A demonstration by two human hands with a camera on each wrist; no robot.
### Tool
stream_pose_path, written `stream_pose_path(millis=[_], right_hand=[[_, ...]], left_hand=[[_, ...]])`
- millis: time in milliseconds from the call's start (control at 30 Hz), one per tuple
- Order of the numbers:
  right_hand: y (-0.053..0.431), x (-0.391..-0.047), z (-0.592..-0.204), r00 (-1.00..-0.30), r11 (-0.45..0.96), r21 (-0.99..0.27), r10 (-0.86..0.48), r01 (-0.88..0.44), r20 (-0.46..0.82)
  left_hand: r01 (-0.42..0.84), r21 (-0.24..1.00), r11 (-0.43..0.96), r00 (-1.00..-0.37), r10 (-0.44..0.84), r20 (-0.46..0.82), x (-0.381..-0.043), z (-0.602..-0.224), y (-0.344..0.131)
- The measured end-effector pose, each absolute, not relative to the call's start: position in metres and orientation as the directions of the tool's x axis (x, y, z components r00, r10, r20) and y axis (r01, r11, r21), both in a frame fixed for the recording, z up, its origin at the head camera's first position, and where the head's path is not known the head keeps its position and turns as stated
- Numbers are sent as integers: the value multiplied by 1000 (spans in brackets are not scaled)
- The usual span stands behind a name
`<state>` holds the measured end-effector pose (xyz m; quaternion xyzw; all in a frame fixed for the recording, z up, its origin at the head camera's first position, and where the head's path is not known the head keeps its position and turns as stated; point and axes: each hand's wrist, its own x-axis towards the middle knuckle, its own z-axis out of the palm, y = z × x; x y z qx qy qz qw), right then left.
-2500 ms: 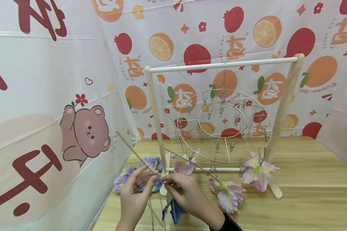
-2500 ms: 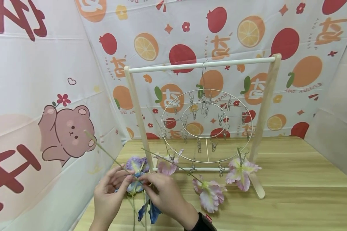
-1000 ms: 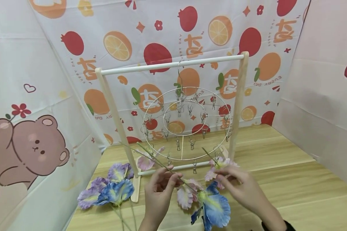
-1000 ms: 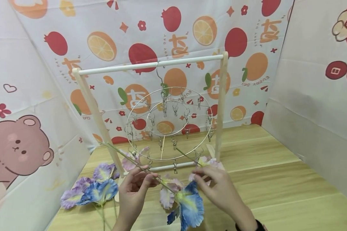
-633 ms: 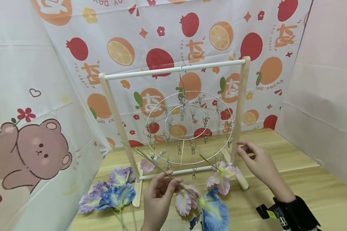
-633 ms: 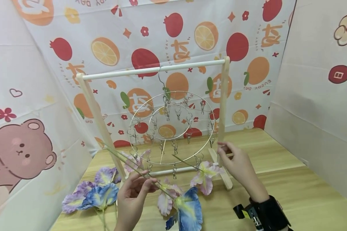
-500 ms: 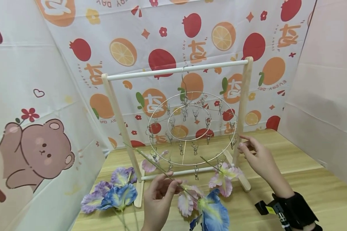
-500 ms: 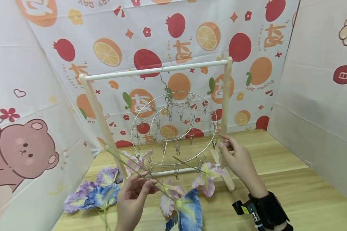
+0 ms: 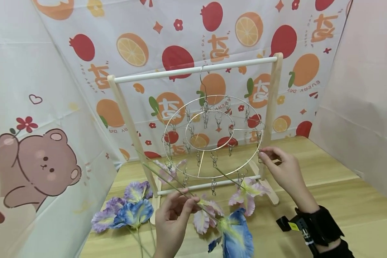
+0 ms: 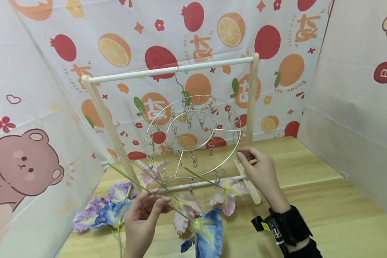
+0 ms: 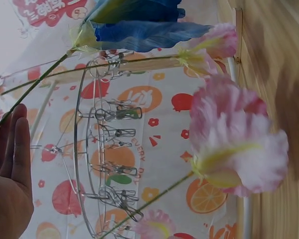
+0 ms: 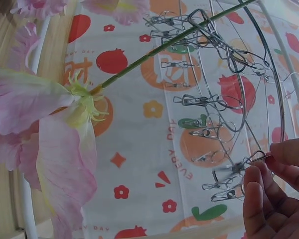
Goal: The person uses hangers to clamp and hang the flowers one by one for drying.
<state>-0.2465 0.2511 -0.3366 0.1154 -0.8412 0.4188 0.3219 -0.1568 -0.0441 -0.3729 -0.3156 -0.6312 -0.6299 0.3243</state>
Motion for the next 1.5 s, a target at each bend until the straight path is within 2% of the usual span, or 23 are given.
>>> stream_pose_path(millis=[67, 267, 467, 733, 933, 1133, 1367, 1500], right_hand=[[247, -248, -334, -761, 619, -624, 65, -477, 645], [235, -240, -336, -753, 613, -610, 36, -503, 657], [223, -226, -335, -764, 559, -635, 4, -533, 645], [206, -219, -337, -795, 491, -675, -65, -551, 603], [193, -214, -338, -793, 439, -689, -103, -577, 600], [180, -208, -340, -790, 390, -702, -130, -596, 599], [166, -202, -340, -823, 372, -743, -126, -556, 554], [159, -201, -340, -840, 331, -776, -125, -536, 527]], left_hand=[[821, 571, -12, -571, -7, 821, -156, -370, -46], [816, 577, -31, -578, 3, 816, -149, -368, -46], [832, 551, -68, -550, 37, 835, -149, -367, -44], [838, 546, 2, -546, 21, 838, -149, -364, -42], [813, 578, 75, -581, 37, 813, -153, -366, -38], [732, 669, 129, -676, 15, 737, -156, -369, -34], [702, 695, 153, -701, -18, 713, -163, -372, -31], [627, 766, 143, -767, -58, 639, -165, -374, -30]])
